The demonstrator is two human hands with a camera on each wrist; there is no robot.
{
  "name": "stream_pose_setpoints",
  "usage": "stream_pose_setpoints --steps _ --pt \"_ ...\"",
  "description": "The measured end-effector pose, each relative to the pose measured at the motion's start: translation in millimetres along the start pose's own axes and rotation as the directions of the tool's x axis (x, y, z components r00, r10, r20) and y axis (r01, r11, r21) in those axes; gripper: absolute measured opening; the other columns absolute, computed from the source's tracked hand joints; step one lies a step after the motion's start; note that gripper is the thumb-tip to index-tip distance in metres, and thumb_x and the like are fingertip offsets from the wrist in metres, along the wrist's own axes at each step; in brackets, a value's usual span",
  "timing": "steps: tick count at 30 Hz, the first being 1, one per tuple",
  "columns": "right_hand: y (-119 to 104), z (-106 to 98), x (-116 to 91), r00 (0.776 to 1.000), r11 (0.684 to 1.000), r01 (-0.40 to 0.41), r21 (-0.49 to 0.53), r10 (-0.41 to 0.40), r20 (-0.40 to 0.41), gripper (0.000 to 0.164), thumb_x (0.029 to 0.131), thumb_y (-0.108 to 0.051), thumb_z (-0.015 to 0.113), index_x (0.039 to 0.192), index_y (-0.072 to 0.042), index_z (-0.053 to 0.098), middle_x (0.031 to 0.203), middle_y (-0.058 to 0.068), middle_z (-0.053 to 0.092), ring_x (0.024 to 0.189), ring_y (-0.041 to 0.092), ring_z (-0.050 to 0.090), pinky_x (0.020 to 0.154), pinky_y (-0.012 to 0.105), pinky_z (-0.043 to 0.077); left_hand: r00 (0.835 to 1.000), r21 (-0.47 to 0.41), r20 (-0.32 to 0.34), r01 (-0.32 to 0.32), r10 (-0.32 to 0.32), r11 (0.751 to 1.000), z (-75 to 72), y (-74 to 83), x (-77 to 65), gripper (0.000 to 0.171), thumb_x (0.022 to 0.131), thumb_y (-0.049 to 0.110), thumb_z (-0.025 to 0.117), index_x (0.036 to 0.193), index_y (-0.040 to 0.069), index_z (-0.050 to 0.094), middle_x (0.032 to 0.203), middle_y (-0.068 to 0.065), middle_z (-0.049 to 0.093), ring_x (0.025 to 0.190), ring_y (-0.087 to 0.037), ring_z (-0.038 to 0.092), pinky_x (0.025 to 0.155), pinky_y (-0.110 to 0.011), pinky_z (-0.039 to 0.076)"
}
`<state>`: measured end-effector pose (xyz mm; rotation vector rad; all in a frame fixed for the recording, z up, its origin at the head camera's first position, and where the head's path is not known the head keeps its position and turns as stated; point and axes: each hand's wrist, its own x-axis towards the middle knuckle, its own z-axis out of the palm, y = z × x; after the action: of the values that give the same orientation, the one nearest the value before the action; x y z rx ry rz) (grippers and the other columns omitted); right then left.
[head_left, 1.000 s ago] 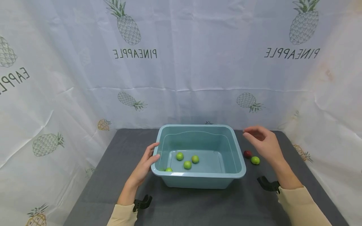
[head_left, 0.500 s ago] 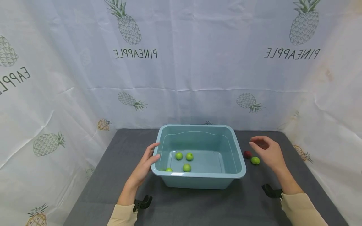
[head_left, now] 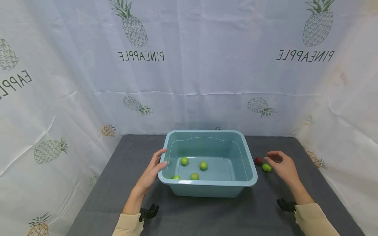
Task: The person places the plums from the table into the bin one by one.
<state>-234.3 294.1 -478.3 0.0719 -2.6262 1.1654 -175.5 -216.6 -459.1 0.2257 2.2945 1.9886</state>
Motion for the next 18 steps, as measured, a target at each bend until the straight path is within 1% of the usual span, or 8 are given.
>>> stream_pose_setpoints --steps 5,8,11,13,18 --pt "17.1 3.1 -1.2 0.999 0.999 -0.038 -0.008 0.038 0.031 0.043 0.101 -0.027 0.065 0.127 0.007 0.059 0.123 0.03 0.06 0.115 0.046 0.054 0.093 0.062 0.042 1.0 0.0 0.002 -0.001 0.001 1.0 0.2 -0.3 0.1 0.054 0.107 0.033 0.051 0.155 0.028 0.029 0.149 -0.021 0.038 0.13 -0.047 0.046 0.094 -0.053 0.046" --pt "24.7 4.6 -1.2 0.997 0.998 -0.063 -0.02 0.064 0.053 0.046 0.101 -0.029 0.065 0.127 0.007 0.058 0.124 0.031 0.059 0.115 0.046 0.054 0.092 0.06 0.043 1.0 -0.001 0.003 -0.004 0.004 1.0 0.0 -0.8 0.2 0.054 0.107 0.033 0.051 0.155 0.028 0.029 0.149 -0.021 0.038 0.129 -0.048 0.045 0.094 -0.054 0.046" --pt "30.7 5.8 -1.0 0.993 0.996 -0.087 -0.034 0.089 0.072 0.048 0.1 -0.03 0.066 0.128 0.008 0.057 0.125 0.033 0.058 0.113 0.047 0.055 0.089 0.059 0.044 1.0 -0.001 0.004 -0.006 0.006 1.0 -0.2 -1.0 0.5 0.053 0.107 0.033 0.051 0.155 0.028 0.029 0.149 -0.022 0.038 0.129 -0.049 0.045 0.094 -0.054 0.046" --pt "34.4 7.1 -1.1 0.992 0.994 -0.099 -0.049 0.102 0.078 0.049 0.1 -0.03 0.066 0.129 0.008 0.057 0.124 0.033 0.059 0.112 0.047 0.056 0.085 0.055 0.047 1.0 -0.001 0.003 -0.007 0.007 1.0 -0.2 -1.1 0.8 0.053 0.107 0.033 0.051 0.155 0.028 0.029 0.149 -0.022 0.038 0.13 -0.05 0.044 0.093 -0.053 0.046" --pt "41.1 11.6 -1.8 0.982 0.986 -0.155 -0.056 0.16 0.102 0.053 0.099 -0.032 0.066 0.131 0.009 0.055 0.126 0.034 0.057 0.113 0.048 0.055 0.087 0.057 0.047 1.0 0.002 -0.002 -0.006 0.006 1.0 0.2 -1.5 0.6 0.053 0.107 0.033 0.051 0.155 0.028 0.03 0.149 -0.022 0.038 0.13 -0.05 0.044 0.094 -0.053 0.046"
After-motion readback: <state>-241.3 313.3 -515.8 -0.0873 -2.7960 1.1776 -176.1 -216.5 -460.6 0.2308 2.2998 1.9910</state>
